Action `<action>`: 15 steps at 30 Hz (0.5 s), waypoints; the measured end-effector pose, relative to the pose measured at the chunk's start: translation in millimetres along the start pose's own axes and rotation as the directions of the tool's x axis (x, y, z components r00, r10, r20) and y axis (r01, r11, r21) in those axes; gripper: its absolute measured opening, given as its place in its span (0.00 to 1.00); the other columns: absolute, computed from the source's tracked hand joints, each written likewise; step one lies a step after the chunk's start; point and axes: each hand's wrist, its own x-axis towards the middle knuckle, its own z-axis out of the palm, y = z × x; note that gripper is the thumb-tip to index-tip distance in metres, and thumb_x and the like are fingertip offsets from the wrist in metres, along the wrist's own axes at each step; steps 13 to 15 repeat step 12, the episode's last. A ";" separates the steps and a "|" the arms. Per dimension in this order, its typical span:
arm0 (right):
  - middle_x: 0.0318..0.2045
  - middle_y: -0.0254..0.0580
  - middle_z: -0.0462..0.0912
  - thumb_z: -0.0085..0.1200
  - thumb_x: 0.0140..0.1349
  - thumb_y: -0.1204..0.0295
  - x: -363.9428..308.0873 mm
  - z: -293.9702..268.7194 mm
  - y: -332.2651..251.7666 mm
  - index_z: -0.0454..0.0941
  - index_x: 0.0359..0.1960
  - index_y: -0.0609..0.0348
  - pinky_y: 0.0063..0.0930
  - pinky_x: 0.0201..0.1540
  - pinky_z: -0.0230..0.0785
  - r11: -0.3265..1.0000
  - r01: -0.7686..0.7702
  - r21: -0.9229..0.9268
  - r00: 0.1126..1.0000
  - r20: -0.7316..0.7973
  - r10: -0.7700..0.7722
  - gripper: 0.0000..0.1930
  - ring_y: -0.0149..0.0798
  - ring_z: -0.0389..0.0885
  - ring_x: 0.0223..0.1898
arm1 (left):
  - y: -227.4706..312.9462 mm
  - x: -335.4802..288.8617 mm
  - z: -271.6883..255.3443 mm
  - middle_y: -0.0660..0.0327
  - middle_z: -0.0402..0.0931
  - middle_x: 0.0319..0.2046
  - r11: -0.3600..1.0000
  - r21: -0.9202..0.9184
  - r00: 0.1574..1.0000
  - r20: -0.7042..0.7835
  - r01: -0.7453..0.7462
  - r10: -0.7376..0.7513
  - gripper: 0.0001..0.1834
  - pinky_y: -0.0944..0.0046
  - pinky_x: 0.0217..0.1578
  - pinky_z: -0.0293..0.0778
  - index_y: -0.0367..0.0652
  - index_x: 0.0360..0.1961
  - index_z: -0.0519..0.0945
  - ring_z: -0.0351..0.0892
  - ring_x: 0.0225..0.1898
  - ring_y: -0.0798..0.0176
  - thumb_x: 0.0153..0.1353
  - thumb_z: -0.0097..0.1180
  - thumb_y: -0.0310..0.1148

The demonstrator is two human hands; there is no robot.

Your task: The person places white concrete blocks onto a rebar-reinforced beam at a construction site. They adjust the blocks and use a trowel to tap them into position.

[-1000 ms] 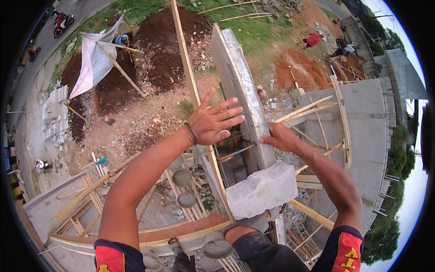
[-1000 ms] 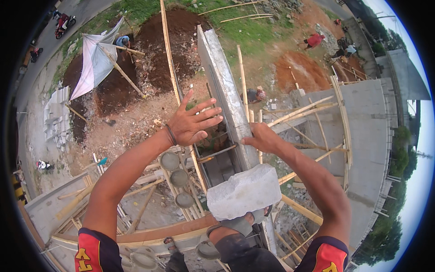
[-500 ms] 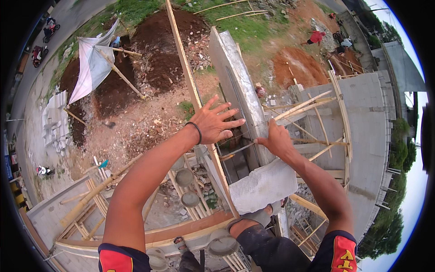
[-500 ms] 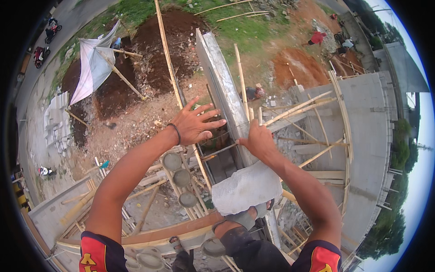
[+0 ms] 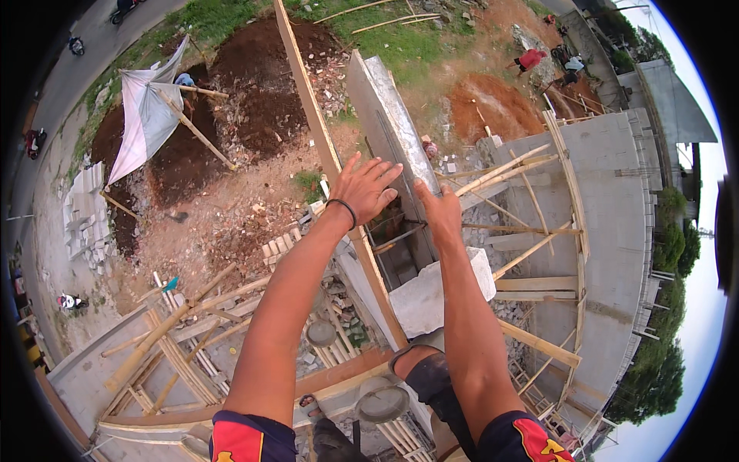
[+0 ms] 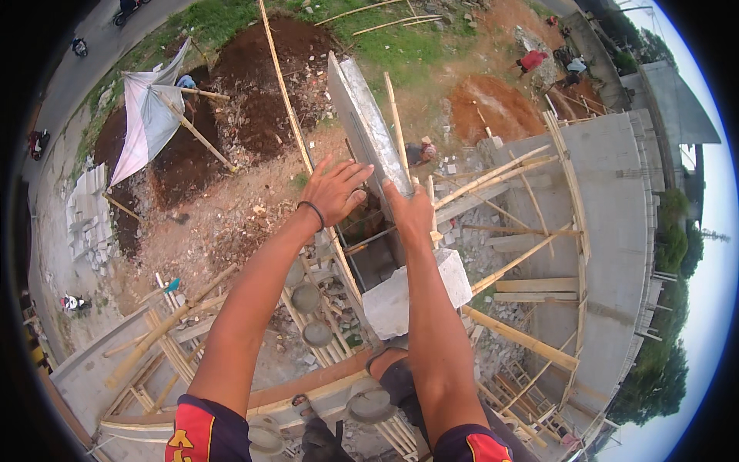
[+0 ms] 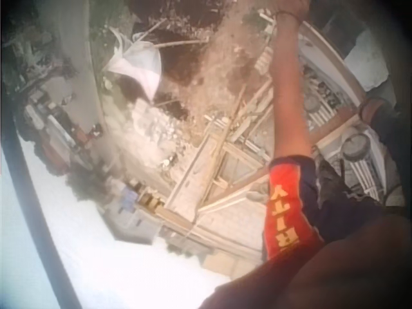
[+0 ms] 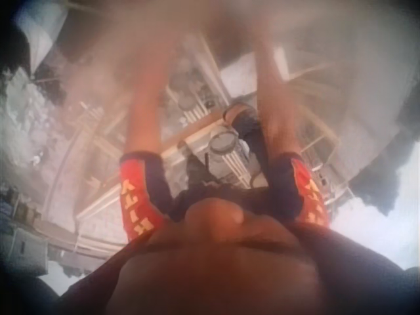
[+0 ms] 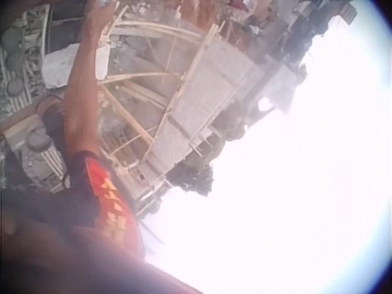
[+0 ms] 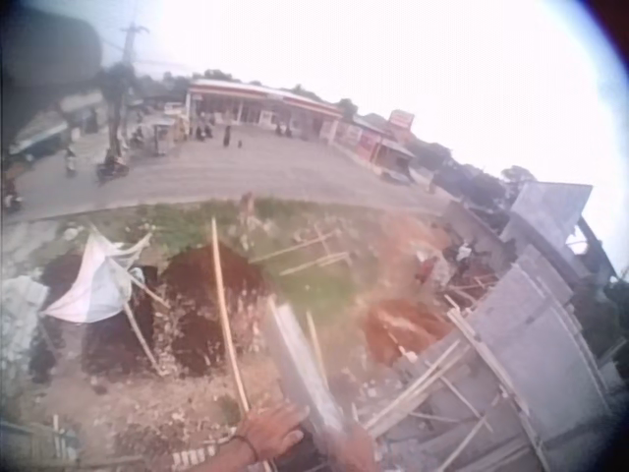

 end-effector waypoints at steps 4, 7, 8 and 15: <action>0.44 0.67 0.82 0.65 0.52 0.44 -11.5 17.9 -9.9 0.76 0.50 0.74 0.47 0.53 0.69 0.962 -0.009 -0.271 0.989 -0.146 -0.032 0.40 0.60 0.80 0.50 | -2.8 -0.7 3.3 0.65 0.66 0.66 1.000 -0.003 0.996 -0.090 0.000 0.000 0.28 0.44 0.72 0.44 0.60 0.70 0.62 0.62 0.68 0.60 0.70 0.44 0.47; 0.46 0.67 0.81 0.64 0.52 0.43 -12.4 26.3 -2.2 0.75 0.51 0.74 0.51 0.54 0.68 0.942 0.036 -0.334 0.972 -0.206 -0.110 0.40 0.64 0.79 0.50 | 0.4 3.5 2.9 0.65 0.66 0.67 1.000 -0.019 0.991 -0.135 -0.022 0.019 0.29 0.45 0.71 0.47 0.60 0.70 0.62 0.62 0.68 0.60 0.69 0.46 0.44; 0.47 0.66 0.81 0.63 0.53 0.43 -13.7 25.7 0.1 0.74 0.52 0.74 0.52 0.55 0.67 0.937 0.056 -0.345 0.974 -0.188 -0.128 0.41 0.64 0.79 0.51 | 2.1 2.4 2.9 0.66 0.66 0.67 0.999 -0.034 0.989 -0.145 -0.027 0.021 0.29 0.46 0.71 0.48 0.60 0.70 0.62 0.62 0.68 0.61 0.68 0.47 0.43; 0.56 0.70 0.73 0.63 0.53 0.43 -12.4 15.9 10.9 0.67 0.61 0.72 0.50 0.62 0.62 0.943 0.154 -0.294 0.980 -0.079 -0.185 0.46 0.61 0.73 0.59 | 1.7 4.4 -1.9 0.65 0.65 0.67 0.999 0.026 0.998 -0.063 0.025 -0.023 0.31 0.47 0.71 0.48 0.59 0.71 0.61 0.62 0.69 0.61 0.67 0.49 0.40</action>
